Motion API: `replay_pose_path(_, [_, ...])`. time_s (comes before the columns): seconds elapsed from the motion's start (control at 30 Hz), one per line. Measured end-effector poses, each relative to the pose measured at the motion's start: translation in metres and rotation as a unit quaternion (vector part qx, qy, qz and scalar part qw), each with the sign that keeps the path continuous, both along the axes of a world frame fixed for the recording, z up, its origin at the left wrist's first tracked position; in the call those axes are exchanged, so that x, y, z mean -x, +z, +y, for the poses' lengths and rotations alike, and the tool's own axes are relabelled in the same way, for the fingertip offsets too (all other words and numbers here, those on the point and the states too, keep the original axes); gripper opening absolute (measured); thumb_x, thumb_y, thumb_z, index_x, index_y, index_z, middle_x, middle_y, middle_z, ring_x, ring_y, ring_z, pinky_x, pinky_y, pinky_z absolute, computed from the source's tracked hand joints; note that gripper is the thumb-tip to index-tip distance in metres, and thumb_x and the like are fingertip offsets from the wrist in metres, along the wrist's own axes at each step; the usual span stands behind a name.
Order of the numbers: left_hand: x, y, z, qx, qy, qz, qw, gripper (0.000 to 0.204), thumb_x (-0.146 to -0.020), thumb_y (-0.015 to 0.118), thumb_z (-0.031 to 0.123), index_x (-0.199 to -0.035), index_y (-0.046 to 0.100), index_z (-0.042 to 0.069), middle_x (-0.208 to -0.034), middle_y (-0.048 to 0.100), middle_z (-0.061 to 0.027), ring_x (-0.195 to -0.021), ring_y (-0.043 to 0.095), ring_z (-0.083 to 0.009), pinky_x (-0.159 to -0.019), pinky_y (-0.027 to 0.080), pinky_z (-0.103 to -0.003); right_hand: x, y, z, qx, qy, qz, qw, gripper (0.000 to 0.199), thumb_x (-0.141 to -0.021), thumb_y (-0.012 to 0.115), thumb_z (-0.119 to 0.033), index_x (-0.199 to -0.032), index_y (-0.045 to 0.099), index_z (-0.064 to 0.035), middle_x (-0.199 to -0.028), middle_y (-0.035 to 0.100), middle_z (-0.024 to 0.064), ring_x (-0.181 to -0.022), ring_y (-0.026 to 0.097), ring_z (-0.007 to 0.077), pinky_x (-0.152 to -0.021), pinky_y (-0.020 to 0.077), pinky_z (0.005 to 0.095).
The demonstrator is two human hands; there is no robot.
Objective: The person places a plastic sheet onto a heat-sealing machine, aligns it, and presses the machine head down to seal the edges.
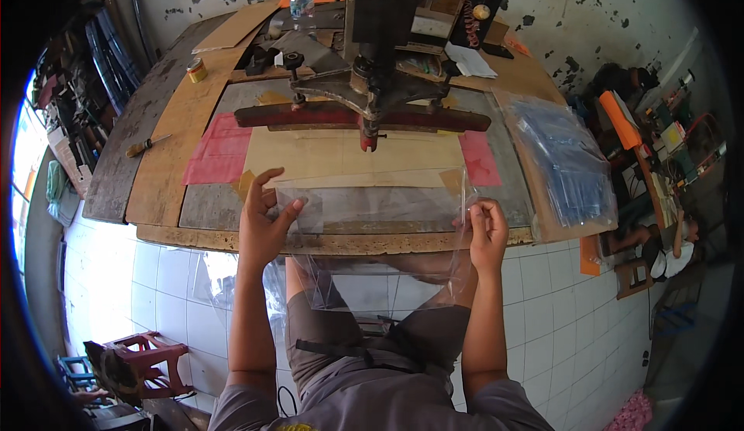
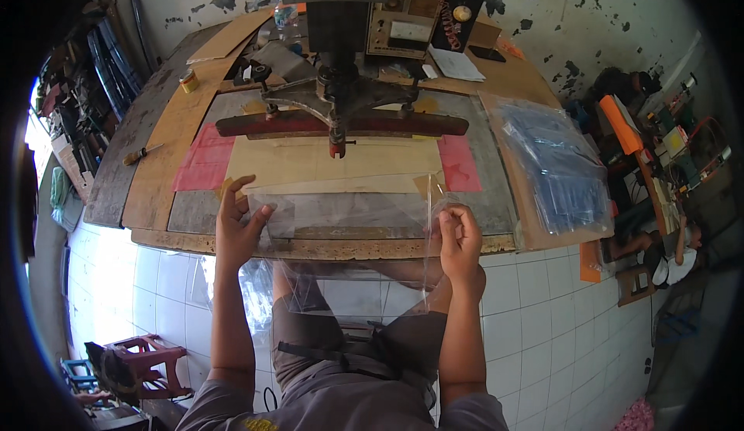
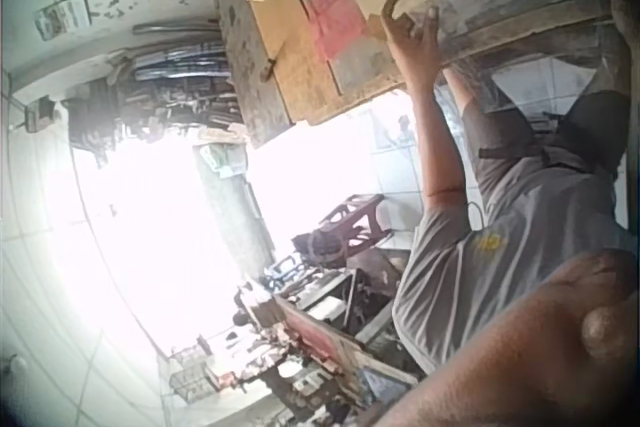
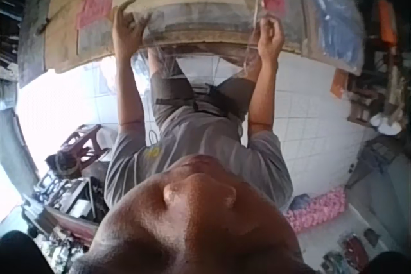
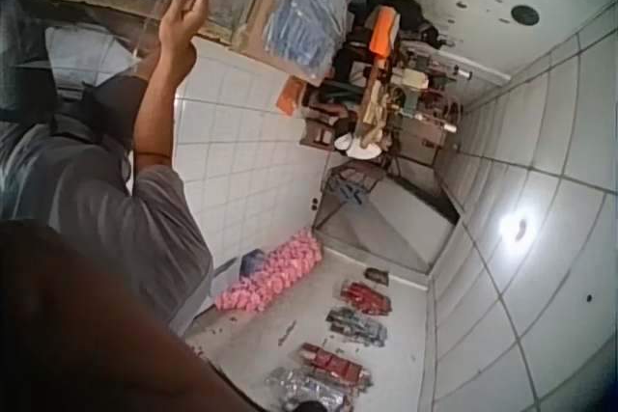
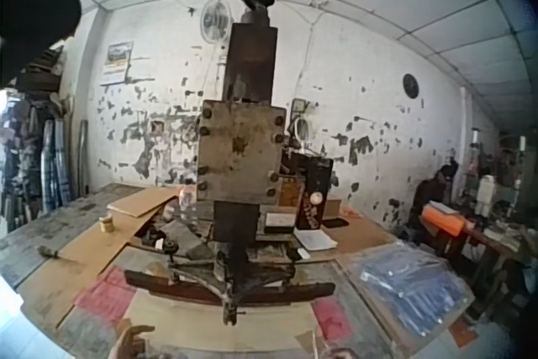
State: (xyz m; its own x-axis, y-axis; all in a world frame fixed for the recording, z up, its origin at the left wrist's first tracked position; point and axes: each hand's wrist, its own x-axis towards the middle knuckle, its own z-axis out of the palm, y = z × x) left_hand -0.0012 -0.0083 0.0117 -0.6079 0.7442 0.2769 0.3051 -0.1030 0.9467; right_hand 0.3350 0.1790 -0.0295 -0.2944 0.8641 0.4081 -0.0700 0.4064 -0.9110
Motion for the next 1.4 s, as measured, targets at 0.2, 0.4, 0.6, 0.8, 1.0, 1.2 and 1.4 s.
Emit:
replay_pose_path(0.2, [-0.002, -0.021, -0.004, -0.035, 0.089, 0.103, 0.990, 0.051, -0.087, 0.085, 0.006, -0.126, 0.054, 0.003, -0.085, 0.074, -0.0101, -0.079, 0.071, -0.0165, -0.077, 0.053, -0.029, 0.004, 0.012, -0.006, 0.002, -0.045, -0.021, 0.999, 0.013, -0.108, 0.063, -0.012, -0.114, 0.062, -0.0010, -0.088, 0.064, 0.0017, -0.065, 0.059, 0.0065, -0.059, 0.0473, 0.0230])
replay_pose_path(0.4, [0.002, -0.016, -0.008, -0.011, 0.058, 0.158, 0.986, 0.040, -0.087, 0.082, 0.005, -0.123, 0.063, 0.002, -0.086, 0.071, -0.0059, -0.083, 0.070, -0.0143, -0.083, 0.054, -0.028, 0.012, 0.017, -0.004, -0.020, -0.084, -0.045, 0.995, 0.025, -0.106, 0.064, -0.010, -0.130, 0.061, -0.0029, -0.087, 0.065, 0.0024, -0.056, 0.053, 0.0038, -0.048, 0.0407, 0.0208])
replay_pose_path(0.6, [0.002, -0.009, -0.009, -0.008, 0.029, 0.193, 0.981, 0.064, -0.081, 0.081, 0.004, -0.142, 0.061, 0.003, -0.089, 0.071, -0.0067, -0.086, 0.070, -0.0161, -0.085, 0.054, -0.031, 0.012, 0.017, -0.002, -0.024, -0.096, -0.070, 0.993, 0.023, -0.107, 0.064, -0.012, -0.128, 0.064, -0.0035, -0.084, 0.063, -0.0004, -0.056, 0.051, 0.0017, -0.046, 0.0377, 0.0193])
replay_pose_path(0.8, [0.001, -0.008, -0.009, 0.011, 0.028, 0.168, 0.985, 0.070, -0.081, 0.080, 0.005, -0.148, 0.059, 0.003, -0.088, 0.071, -0.0058, -0.084, 0.069, -0.0153, -0.084, 0.054, -0.030, 0.012, 0.017, -0.001, -0.030, -0.102, -0.080, 0.991, 0.023, -0.107, 0.064, -0.013, -0.128, 0.066, -0.0037, -0.084, 0.063, -0.0015, -0.056, 0.051, 0.0014, -0.046, 0.0375, 0.0191])
replay_pose_path(1.0, [0.002, -0.010, -0.010, 0.014, 0.032, 0.187, 0.982, 0.070, -0.081, 0.080, 0.005, -0.148, 0.060, 0.003, -0.084, 0.067, -0.0037, -0.078, 0.063, -0.0135, -0.079, 0.052, -0.029, 0.012, 0.020, -0.003, 0.000, -0.091, -0.070, 0.993, 0.025, -0.107, 0.063, -0.011, -0.130, 0.066, -0.0033, -0.084, 0.064, -0.0013, -0.058, 0.052, 0.0017, -0.050, 0.0393, 0.0195])
replay_pose_path(1.2, [0.000, -0.010, -0.008, 0.009, 0.038, 0.190, 0.981, 0.069, -0.081, 0.081, 0.006, -0.148, 0.060, 0.003, -0.083, 0.065, -0.0031, -0.078, 0.062, -0.0132, -0.079, 0.052, -0.029, 0.010, 0.020, -0.003, 0.014, -0.072, -0.060, 0.995, 0.026, -0.107, 0.063, -0.010, -0.132, 0.064, -0.0026, -0.086, 0.063, -0.0009, -0.060, 0.053, 0.0023, -0.052, 0.0410, 0.0198])
replay_pose_path(1.4, [0.001, -0.010, -0.011, 0.006, 0.046, 0.190, 0.981, 0.070, -0.080, 0.082, 0.007, -0.147, 0.061, 0.007, -0.082, 0.068, -0.0054, -0.075, 0.064, -0.0165, -0.076, 0.054, -0.031, 0.010, 0.020, -0.006, 0.018, -0.056, -0.077, 0.995, 0.031, -0.107, 0.064, -0.011, -0.136, 0.062, -0.0026, -0.087, 0.062, -0.0012, -0.066, 0.055, 0.0026, -0.057, 0.0429, 0.0196])
